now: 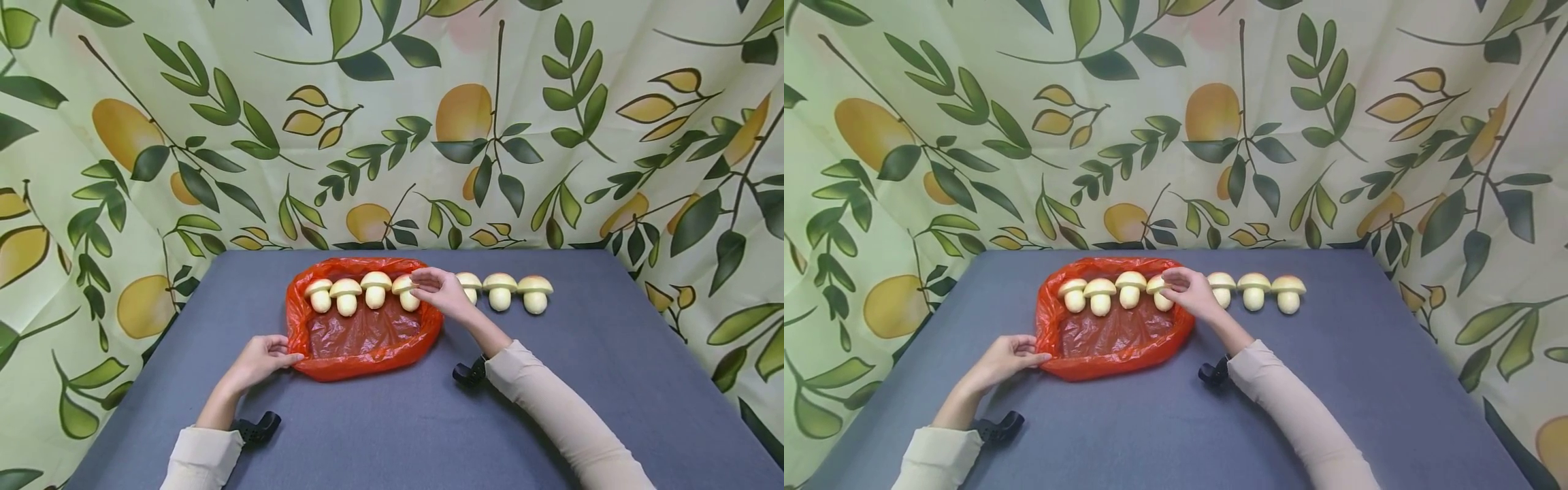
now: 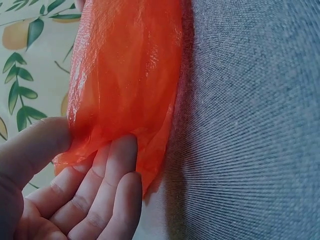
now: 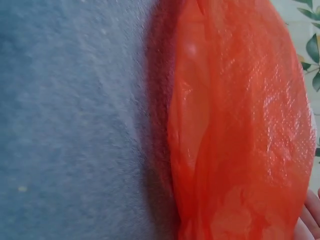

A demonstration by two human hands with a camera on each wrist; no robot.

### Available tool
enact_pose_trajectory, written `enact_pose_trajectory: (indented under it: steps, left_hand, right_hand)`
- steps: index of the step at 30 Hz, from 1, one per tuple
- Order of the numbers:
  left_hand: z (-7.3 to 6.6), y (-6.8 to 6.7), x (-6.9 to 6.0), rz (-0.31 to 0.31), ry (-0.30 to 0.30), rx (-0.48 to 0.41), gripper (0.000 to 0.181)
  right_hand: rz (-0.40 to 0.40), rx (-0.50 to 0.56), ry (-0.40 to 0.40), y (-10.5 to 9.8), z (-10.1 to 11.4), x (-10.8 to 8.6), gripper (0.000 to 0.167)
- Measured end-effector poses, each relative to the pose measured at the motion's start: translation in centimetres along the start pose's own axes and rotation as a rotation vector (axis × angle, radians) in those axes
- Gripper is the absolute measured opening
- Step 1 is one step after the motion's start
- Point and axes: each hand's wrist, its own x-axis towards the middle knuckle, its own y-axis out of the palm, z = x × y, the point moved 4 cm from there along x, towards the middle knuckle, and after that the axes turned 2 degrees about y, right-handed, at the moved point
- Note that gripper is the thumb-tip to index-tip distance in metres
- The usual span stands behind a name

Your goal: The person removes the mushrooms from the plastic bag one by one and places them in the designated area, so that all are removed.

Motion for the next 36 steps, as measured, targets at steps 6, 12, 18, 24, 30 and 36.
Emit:
enact_pose_trajectory:
  steps: [6,12,18,24,30,36]
  left_hand:
    - [0.0,0.0,0.0,-0.001,0.0,0.008,0.032]
    - [0.1,0.1,-0.1,-0.009,-0.012,0.014,0.031]
    - [0.1,0.1,0.1,0.003,-0.008,0.002,0.032]
    - [0.2,-0.4,0.3,0.042,0.0,-0.013,0.033]
    - [-0.1,-0.9,0.8,0.08,0.023,-0.012,0.034]
    - [-0.3,-0.9,1.2,0.097,0.017,-0.018,0.033]
  right_hand:
    - [-0.019,-0.035,-0.009,0.2,-0.2,1.2,0.038]
    - [0.005,-0.091,0.02,0.7,-0.3,2.0,0.04]
    - [0.023,-0.161,0.061,0.8,-0.4,2.5,0.045]
    - [0.065,-0.247,0.077,0.9,-0.4,2.6,0.05]
    - [0.089,-0.35,0.064,0.9,-0.4,2.2,0.05]
    - [0.092,-0.457,0.066,1.0,-0.9,1.7,0.053]
